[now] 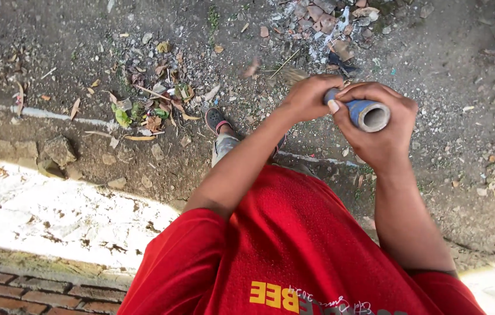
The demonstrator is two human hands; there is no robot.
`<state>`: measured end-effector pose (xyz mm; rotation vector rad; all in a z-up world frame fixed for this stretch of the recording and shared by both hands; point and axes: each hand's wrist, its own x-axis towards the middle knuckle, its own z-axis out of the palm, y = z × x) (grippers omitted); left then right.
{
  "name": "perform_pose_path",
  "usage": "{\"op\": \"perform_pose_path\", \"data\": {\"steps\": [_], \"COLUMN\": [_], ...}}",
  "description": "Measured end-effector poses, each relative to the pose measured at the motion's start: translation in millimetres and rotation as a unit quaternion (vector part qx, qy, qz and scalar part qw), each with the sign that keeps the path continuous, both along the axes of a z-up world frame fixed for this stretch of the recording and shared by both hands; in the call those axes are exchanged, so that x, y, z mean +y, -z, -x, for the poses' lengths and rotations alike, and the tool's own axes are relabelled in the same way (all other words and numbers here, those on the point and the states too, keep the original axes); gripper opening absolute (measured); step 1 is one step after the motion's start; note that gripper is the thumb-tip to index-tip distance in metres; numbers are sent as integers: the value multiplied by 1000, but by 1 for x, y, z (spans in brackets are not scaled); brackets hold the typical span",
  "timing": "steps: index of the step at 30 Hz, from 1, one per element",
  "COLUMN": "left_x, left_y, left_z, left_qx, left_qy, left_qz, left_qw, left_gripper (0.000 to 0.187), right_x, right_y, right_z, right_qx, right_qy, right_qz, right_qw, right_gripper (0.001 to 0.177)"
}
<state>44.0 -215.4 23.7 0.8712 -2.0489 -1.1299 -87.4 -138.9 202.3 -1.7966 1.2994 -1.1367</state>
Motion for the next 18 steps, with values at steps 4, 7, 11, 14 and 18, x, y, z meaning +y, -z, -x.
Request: {"op": "perform_pose_path", "data": {"steps": [4,7,11,14,18], "left_x": [-11,-16,-24,-32,-48], "left_y": [40,54,73,81,67], "left_z": [22,16,-22,-74,-159], "left_qx": [12,2,-50,-103,-36], "left_qy": [29,48,52,46,5], "left_qz": [-16,-50,-50,-44,-41], "left_qw": [999,998,996,993,999], "left_gripper": [24,24,26,24,38], "right_x": [-5,-10,-25,-40,-65], "right_y": [25,44,59,65,61], "right_z": [2,-5,-33,-73,-139], "right_qx": [52,65,30,18,-6], "right_qy": [48,64,56,6,-58], "right_qz": [6,-8,-24,-12,15], "right_qw": [997,996,998,1000,998], "right_gripper": [14,14,14,15,18]}}
